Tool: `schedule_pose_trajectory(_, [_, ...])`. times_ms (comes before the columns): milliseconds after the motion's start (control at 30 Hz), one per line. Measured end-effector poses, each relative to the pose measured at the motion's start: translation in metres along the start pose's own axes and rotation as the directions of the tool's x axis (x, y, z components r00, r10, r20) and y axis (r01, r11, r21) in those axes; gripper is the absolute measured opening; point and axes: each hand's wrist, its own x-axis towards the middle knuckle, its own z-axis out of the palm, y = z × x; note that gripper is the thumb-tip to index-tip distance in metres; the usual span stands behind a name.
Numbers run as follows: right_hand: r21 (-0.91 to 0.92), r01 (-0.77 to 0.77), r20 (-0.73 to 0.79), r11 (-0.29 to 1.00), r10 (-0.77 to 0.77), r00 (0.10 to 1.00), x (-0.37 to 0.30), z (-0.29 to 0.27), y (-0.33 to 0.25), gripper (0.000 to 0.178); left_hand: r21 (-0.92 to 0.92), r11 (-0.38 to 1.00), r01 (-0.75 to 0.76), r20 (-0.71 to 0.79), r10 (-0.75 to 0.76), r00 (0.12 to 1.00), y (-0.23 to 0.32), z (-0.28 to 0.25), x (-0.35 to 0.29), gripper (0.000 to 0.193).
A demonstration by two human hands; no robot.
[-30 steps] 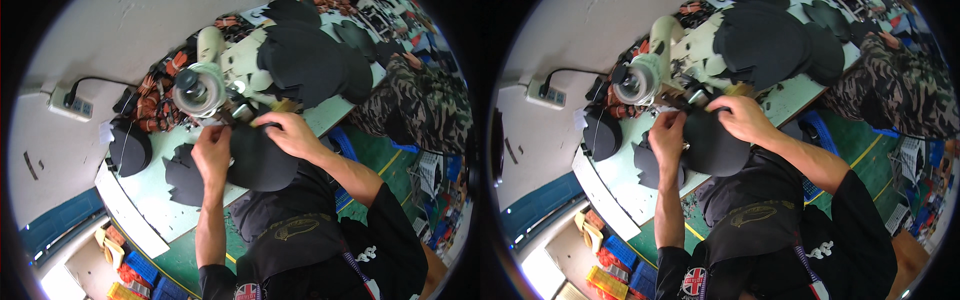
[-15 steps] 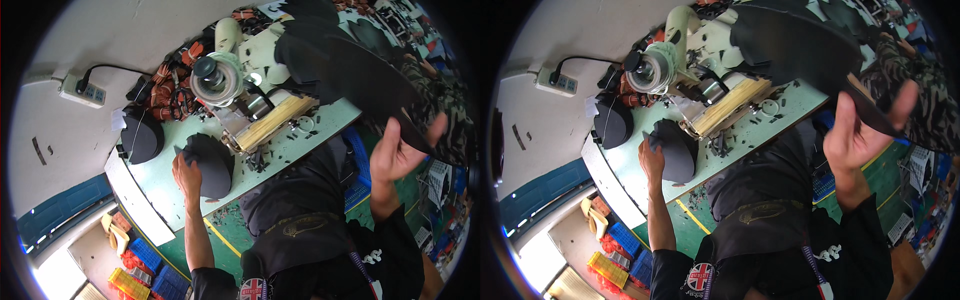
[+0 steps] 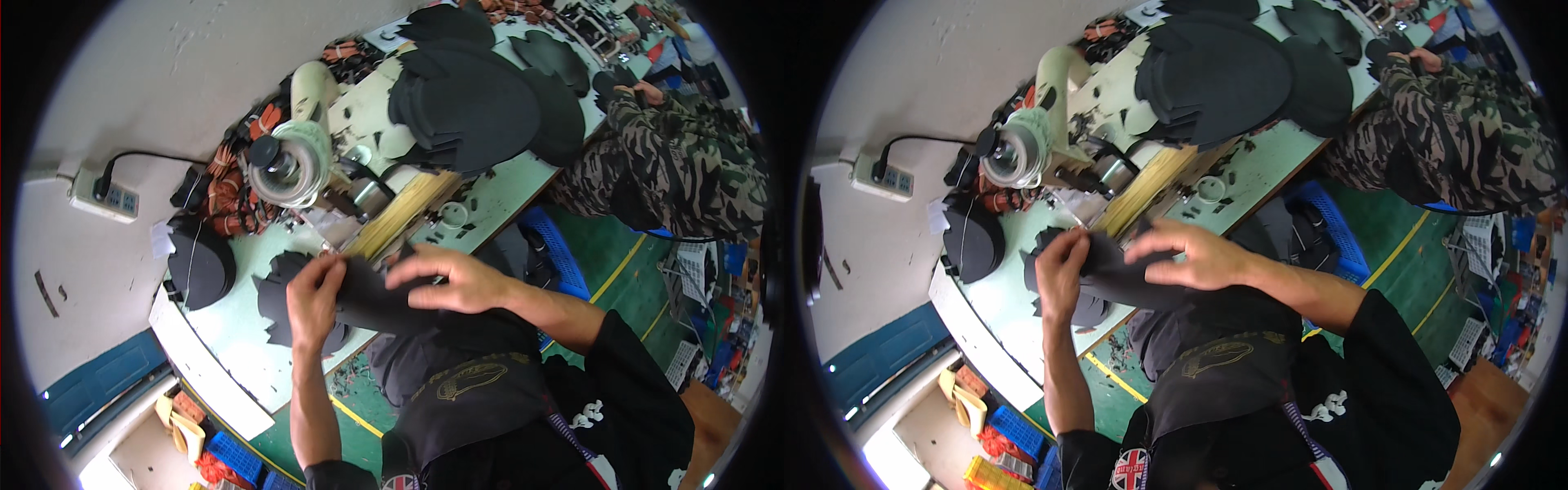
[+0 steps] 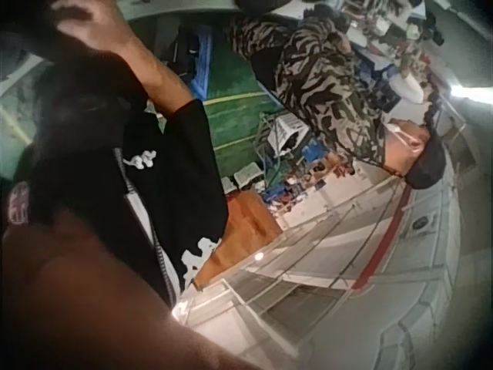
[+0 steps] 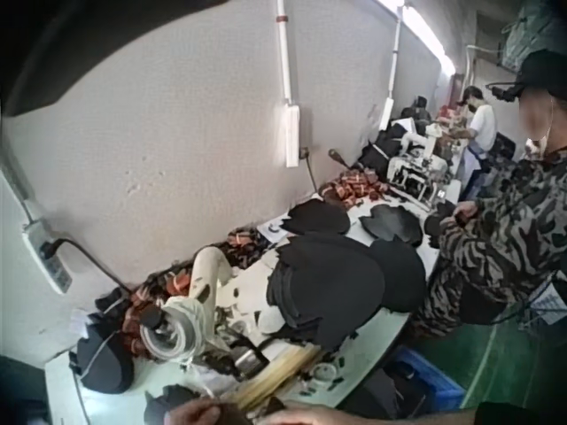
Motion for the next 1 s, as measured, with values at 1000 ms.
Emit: schedule_pose_trajectory(1000, [-0.789,0.36,-0.443,0.498,-0.867,0.228,-0.04,-0.066,-0.083,0.071,0.678,0.703,0.217,-0.426,0.134,0.895,-0.139,-0.075,0.017,0.053])
